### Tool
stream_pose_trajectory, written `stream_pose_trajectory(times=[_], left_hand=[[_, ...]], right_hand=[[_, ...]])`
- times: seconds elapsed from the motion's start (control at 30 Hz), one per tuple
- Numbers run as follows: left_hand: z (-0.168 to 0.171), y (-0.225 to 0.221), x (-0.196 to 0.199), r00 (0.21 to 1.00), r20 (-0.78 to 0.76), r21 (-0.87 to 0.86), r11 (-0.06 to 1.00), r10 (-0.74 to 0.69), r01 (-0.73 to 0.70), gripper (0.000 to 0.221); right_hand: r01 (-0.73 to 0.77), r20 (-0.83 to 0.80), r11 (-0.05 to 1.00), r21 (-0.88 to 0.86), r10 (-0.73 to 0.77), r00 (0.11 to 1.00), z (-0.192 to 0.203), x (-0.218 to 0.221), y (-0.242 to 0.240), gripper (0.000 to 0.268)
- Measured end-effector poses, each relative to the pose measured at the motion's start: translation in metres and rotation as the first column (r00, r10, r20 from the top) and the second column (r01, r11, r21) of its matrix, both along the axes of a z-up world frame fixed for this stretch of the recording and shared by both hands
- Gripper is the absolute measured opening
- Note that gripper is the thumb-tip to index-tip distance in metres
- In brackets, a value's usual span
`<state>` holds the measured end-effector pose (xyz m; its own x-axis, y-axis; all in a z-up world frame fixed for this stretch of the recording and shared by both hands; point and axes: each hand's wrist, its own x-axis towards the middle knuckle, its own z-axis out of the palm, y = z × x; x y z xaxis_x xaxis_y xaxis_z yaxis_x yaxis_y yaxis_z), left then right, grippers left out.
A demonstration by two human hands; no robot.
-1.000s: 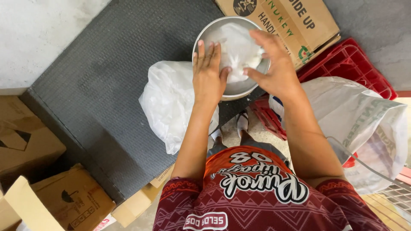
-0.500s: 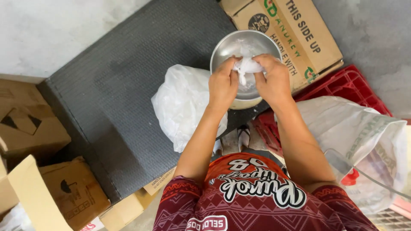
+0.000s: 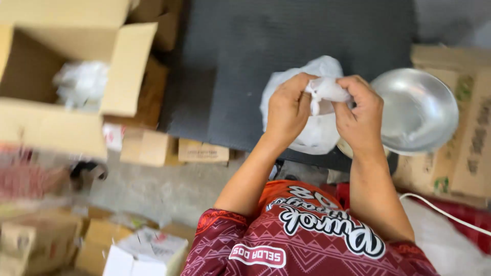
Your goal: Scooping powder into small plastic bags, tying them, and packing them into a cardboard box.
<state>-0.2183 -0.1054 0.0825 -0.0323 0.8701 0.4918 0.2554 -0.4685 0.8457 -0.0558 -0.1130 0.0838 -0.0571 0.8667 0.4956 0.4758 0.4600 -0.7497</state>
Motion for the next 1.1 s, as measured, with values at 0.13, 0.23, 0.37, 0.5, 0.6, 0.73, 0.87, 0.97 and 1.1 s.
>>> stream_pose_trajectory(times=[0.13, 0.23, 0.37, 0.5, 0.6, 0.73, 0.87, 0.97, 1.1], left_hand=[[-0.005, -0.036, -0.027, 0.975, -0.057, 0.001, 0.977, 0.213, -0.214, 0.021], [-0.012, -0.063, -0.042, 0.956, -0.086, -0.027, 0.959, 0.28, -0.283, 0.019], [-0.011, -0.087, -0.061, 0.925, -0.054, -0.083, 0.922, 0.375, -0.379, 0.019], [-0.006, -0.105, -0.083, 0.886, -0.051, -0.055, 0.885, 0.46, -0.463, 0.019], [-0.004, -0.112, -0.109, 0.856, -0.066, -0.001, 0.858, 0.513, -0.514, 0.018], [0.008, -0.119, -0.157, 0.836, -0.05, 0.013, 0.837, 0.547, -0.547, 0.017], [0.017, -0.135, -0.219, 0.798, -0.04, 0.028, 0.799, 0.601, -0.6, 0.018], [0.024, -0.146, -0.268, 0.767, -0.047, 0.06, 0.768, 0.64, -0.637, 0.018], [0.028, -0.155, -0.327, 0.746, -0.067, 0.087, 0.749, 0.662, -0.657, 0.018]], right_hand=[[-0.212, -0.049, 0.977, -0.027, 0.211, 0.976, -0.015, -0.027, -0.001, 0.022], [-0.308, -0.109, 0.95, -0.052, 0.302, 0.947, -0.031, -0.045, -0.01, 0.024], [-0.44, -0.143, 0.894, -0.086, 0.426, 0.893, -0.026, -0.072, -0.018, 0.025], [-0.51, -0.143, 0.856, -0.086, 0.496, 0.856, -0.022, -0.1, -0.022, 0.021], [-0.548, -0.14, 0.835, -0.053, 0.537, 0.832, -0.016, -0.13, -0.022, 0.02], [-0.59, -0.161, 0.808, -0.001, 0.582, 0.797, -0.013, -0.184, -0.021, 0.019], [-0.637, -0.208, 0.77, 0.034, 0.629, 0.749, -0.012, -0.253, -0.027, 0.019], [-0.671, -0.244, 0.74, 0.048, 0.66, 0.711, -0.009, -0.308, -0.031, 0.019], [-0.71, -0.332, 0.702, 0.064, 0.686, 0.648, -0.016, -0.373, -0.034, 0.023]])
